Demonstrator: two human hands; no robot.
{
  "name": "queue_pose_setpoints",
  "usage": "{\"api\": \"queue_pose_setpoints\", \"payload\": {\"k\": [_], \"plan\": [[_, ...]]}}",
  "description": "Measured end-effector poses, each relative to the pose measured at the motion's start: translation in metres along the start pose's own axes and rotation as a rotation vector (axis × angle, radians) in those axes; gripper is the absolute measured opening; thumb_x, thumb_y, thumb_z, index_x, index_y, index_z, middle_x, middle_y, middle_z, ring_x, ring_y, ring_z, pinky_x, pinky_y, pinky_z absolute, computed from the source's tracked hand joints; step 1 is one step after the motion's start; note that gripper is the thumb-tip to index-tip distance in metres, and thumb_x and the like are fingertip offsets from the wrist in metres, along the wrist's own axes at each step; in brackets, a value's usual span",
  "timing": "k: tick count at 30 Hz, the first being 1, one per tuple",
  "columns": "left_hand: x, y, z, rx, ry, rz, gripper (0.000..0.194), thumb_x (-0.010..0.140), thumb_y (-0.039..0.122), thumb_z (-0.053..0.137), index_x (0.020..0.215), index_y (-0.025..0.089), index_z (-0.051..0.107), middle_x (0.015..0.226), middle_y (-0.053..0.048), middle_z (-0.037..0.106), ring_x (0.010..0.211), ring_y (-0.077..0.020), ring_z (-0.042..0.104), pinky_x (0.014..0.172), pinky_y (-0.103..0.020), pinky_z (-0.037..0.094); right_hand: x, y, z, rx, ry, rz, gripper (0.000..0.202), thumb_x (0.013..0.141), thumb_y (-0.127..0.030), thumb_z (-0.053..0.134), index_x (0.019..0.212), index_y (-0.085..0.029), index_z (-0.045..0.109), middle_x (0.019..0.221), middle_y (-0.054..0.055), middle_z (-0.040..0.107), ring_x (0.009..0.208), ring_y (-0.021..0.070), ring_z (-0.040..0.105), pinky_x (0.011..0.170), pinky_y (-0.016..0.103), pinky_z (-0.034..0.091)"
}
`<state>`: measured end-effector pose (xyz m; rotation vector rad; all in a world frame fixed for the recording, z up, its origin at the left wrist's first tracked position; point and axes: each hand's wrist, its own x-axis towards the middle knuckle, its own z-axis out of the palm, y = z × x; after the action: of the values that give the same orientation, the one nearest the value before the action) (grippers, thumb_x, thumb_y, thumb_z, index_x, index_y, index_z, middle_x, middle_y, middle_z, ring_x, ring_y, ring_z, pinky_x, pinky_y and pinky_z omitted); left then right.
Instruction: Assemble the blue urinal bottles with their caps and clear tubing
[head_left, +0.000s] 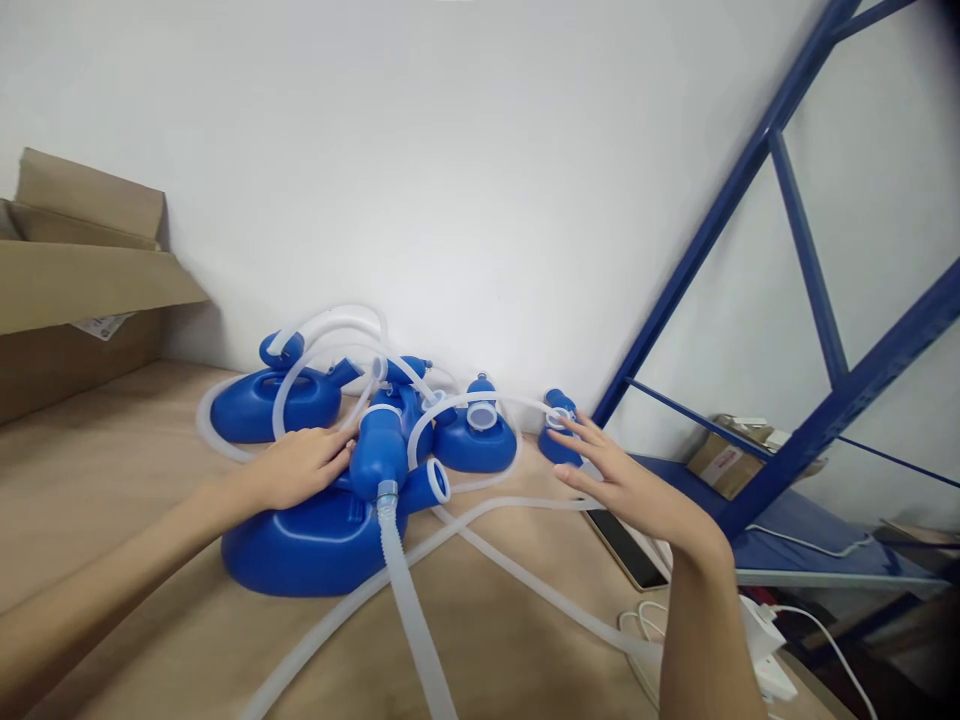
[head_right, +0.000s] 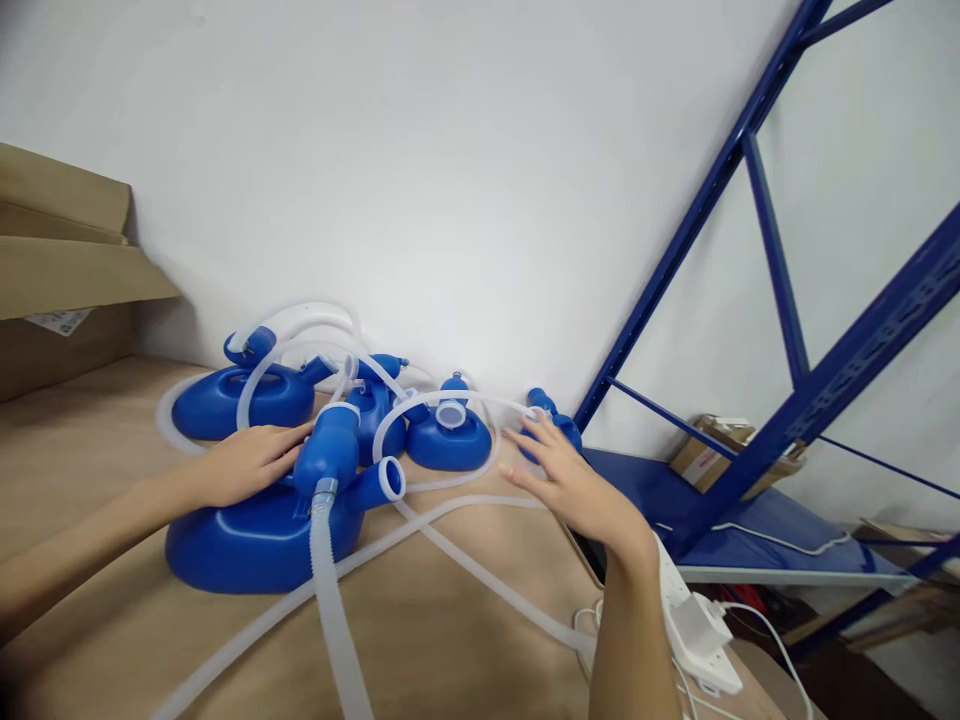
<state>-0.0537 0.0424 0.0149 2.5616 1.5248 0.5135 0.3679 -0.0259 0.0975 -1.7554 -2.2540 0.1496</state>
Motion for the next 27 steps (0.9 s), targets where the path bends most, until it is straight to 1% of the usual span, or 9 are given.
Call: {"api": "queue_pose_setpoints", "payload": {"k": [1,3,4,7,9,12,18,23,27], "plan": [[0.0,0.0,0.0,-0.001,0.003,-0.004,0.06,0.102,0.05,0.02,0.133,0.023,0.064,0.115,-0.013,0.078,0.108,-0.035,0.072,0.088,-0.043,0.052,-0.006,-0.021,-0.004,0.097,-0.032,-0.12,0.064,0.098,-0.069,0.044,0.148,-0.031,0.056,0.161,0.009,0.048,0.155,0.0343,0.035,0.121,0.053,0.037],[0.0,-0.002,0.002,-0.002,0.021,-0.008,0.059,0.101,0.05,0.023,0.136,0.024,0.062,0.114,-0.012,0.078,0.108,-0.0345,0.072,0.088,-0.042,0.053,-0.008,-0.06,-0.002,0.255,-0.186,-0.28,0.055,0.099,-0.064,0.049,0.141,-0.031,0.062,0.14,0.008,0.068,0.132,0.0296,0.061,0.109,0.045,0.05],[0.001,-0.003,0.003,-0.002,0.034,-0.009,0.058,0.101,0.051,0.024,0.136,0.024,0.063,0.113,-0.012,0.078,0.108,-0.0339,0.072,0.088,-0.041,0.053,-0.004,-0.076,0.005,0.279,-0.255,-0.305,0.05,0.098,-0.061,0.055,0.137,-0.03,0.065,0.133,0.007,0.072,0.122,0.0277,0.066,0.104,0.042,0.053],[0.001,-0.006,0.005,-0.006,0.053,-0.005,0.054,0.101,0.051,0.028,0.133,0.026,0.065,0.112,-0.01,0.079,0.109,-0.0326,0.072,0.09,-0.04,0.053,0.024,-0.101,0.04,0.33,-0.196,-0.269,0.03,0.097,-0.048,0.064,0.11,-0.023,0.073,0.111,0.006,0.076,0.101,0.0229,0.07,0.089,0.034,0.054],[0.001,-0.007,0.006,-0.005,0.048,-0.007,0.054,0.102,0.05,0.027,0.13,0.026,0.065,0.112,-0.011,0.079,0.109,-0.0327,0.072,0.092,-0.04,0.052,0.043,-0.101,0.062,0.431,-0.239,-0.302,0.023,0.096,-0.043,0.065,0.094,-0.021,0.071,0.101,0.004,0.074,0.094,0.0202,0.068,0.085,0.031,0.052],[0.001,-0.007,0.006,0.001,0.043,-0.007,0.055,0.102,0.05,0.026,0.132,0.026,0.065,0.113,-0.011,0.078,0.109,-0.0329,0.072,0.092,-0.041,0.052,0.058,-0.095,0.082,0.574,-0.277,-0.314,0.029,0.096,-0.044,0.064,0.082,-0.019,0.063,0.085,0.0,0.067,0.081,0.0162,0.061,0.076,0.028,0.047],[0.001,-0.007,0.006,0.001,0.043,-0.004,0.053,0.102,0.049,0.027,0.134,0.027,0.063,0.116,-0.01,0.078,0.109,-0.0325,0.072,0.093,-0.041,0.052,0.056,-0.095,0.087,0.612,-0.232,-0.346,0.03,0.1,-0.046,0.057,0.086,-0.019,0.06,0.088,-0.001,0.062,0.081,0.0149,0.054,0.075,0.027,0.041],[0.001,-0.008,0.006,-0.005,0.044,0.0,0.053,0.103,0.05,0.026,0.129,0.026,0.065,0.116,-0.01,0.078,0.109,-0.032,0.072,0.094,-0.04,0.052,0.06,-0.097,0.095,0.635,-0.241,-0.349,0.04,0.104,-0.048,0.047,0.076,-0.02,0.05,0.076,-0.004,0.048,0.071,0.012,0.041,0.067,0.027,0.032],[0.001,-0.008,0.007,-0.004,0.049,0.013,0.056,0.102,0.052,0.025,0.131,0.024,0.064,0.116,-0.011,0.078,0.106,-0.0323,0.073,0.092,-0.041,0.052,0.06,-0.097,0.098,0.661,-0.236,-0.349,0.041,0.105,-0.051,0.044,0.076,-0.021,0.044,0.075,-0.004,0.045,0.071,0.0121,0.038,0.068,0.027,0.032]]}}
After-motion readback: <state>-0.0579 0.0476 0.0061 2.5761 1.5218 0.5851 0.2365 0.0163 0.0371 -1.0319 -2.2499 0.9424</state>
